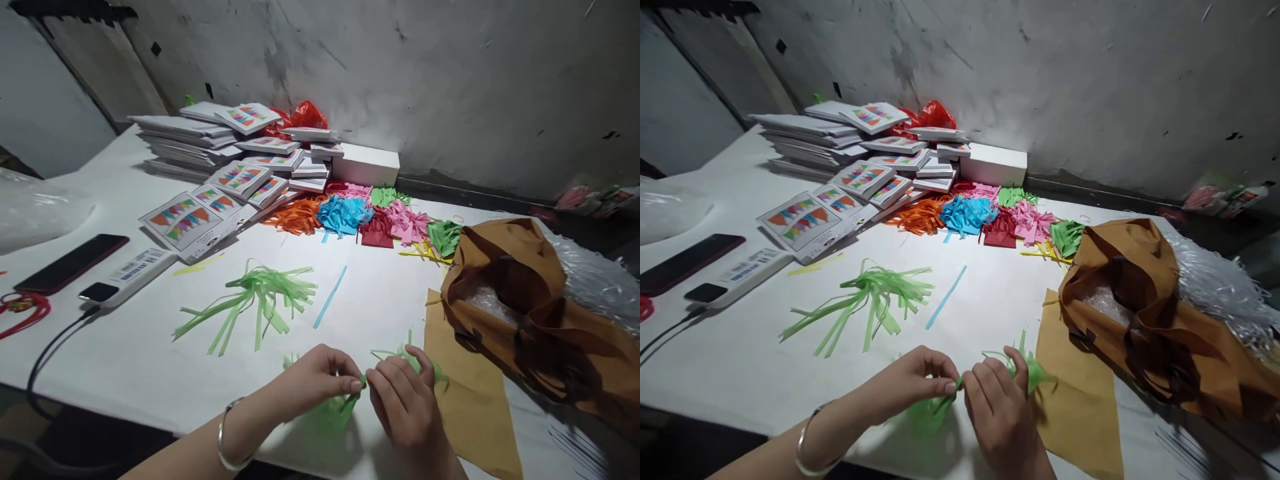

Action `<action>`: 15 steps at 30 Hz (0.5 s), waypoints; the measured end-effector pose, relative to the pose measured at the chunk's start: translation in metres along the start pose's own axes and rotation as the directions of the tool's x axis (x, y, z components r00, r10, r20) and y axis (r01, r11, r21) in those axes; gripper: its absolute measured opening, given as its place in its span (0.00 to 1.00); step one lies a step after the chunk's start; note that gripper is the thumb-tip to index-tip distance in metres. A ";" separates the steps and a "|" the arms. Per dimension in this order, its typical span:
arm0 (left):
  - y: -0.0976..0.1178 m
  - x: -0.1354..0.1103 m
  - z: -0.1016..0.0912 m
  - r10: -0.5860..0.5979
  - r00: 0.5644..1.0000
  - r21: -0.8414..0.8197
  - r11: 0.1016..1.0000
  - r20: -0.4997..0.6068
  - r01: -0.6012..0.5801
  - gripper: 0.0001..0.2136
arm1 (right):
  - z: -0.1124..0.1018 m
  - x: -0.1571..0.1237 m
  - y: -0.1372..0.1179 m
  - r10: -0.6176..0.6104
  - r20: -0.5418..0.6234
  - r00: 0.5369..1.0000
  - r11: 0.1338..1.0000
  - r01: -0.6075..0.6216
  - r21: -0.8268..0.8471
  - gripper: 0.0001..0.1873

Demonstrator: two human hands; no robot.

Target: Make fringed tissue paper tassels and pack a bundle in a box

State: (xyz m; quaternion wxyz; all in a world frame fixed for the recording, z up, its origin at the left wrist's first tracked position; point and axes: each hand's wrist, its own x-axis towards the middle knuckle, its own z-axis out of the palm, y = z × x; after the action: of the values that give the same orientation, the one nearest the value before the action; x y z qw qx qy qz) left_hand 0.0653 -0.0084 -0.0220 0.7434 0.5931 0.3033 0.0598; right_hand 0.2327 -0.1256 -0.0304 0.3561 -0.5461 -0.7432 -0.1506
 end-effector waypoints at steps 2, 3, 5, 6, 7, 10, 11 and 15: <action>0.004 0.003 0.010 0.008 0.999 -0.189 0.982 0.054 0.003 0.18 | -0.009 0.004 0.000 0.074 -0.091 0.993 0.996 -0.069 0.064 0.07; 0.006 0.004 0.015 0.042 0.997 -0.216 0.976 0.061 -0.028 0.19 | -0.011 0.004 -0.001 0.130 -0.127 0.983 0.986 -0.116 0.116 0.07; 0.010 0.008 0.025 0.139 0.990 -0.169 0.977 0.028 -0.132 0.19 | -0.009 -0.002 -0.002 0.274 -0.167 0.947 0.939 -0.226 0.258 0.07; 0.012 0.010 0.030 0.195 0.981 -0.122 0.973 -0.009 -0.195 0.19 | -0.007 -0.006 -0.003 0.345 -0.173 0.923 0.902 -0.274 0.334 0.07; 0.013 0.012 0.034 0.250 0.967 -0.069 0.965 -0.049 -0.253 0.19 | -0.003 -0.010 -0.003 0.405 -0.176 0.897 0.862 -0.310 0.402 0.07; 0.018 0.019 0.042 0.365 0.925 0.079 0.930 -0.108 -0.358 0.19 | 0.008 -0.020 -0.001 0.504 -0.235 0.831 0.791 -0.335 0.511 0.10; 0.021 0.022 0.043 0.387 0.918 0.135 0.917 -0.083 -0.375 0.19 | 0.010 -0.023 0.001 0.511 -0.269 0.817 0.791 -0.323 0.521 0.12; 0.040 0.035 0.045 0.515 0.855 0.424 0.762 0.061 -0.490 0.15 | 0.007 -0.026 0.015 0.441 -0.407 0.800 0.866 -0.261 0.427 0.21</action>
State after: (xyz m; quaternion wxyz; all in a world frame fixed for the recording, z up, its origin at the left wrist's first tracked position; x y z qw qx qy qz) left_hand 0.1277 -0.0190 0.0061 0.5435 0.7976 0.1605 0.2068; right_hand 0.2480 -0.1344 -0.0559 0.6461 -0.5474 -0.5258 -0.0800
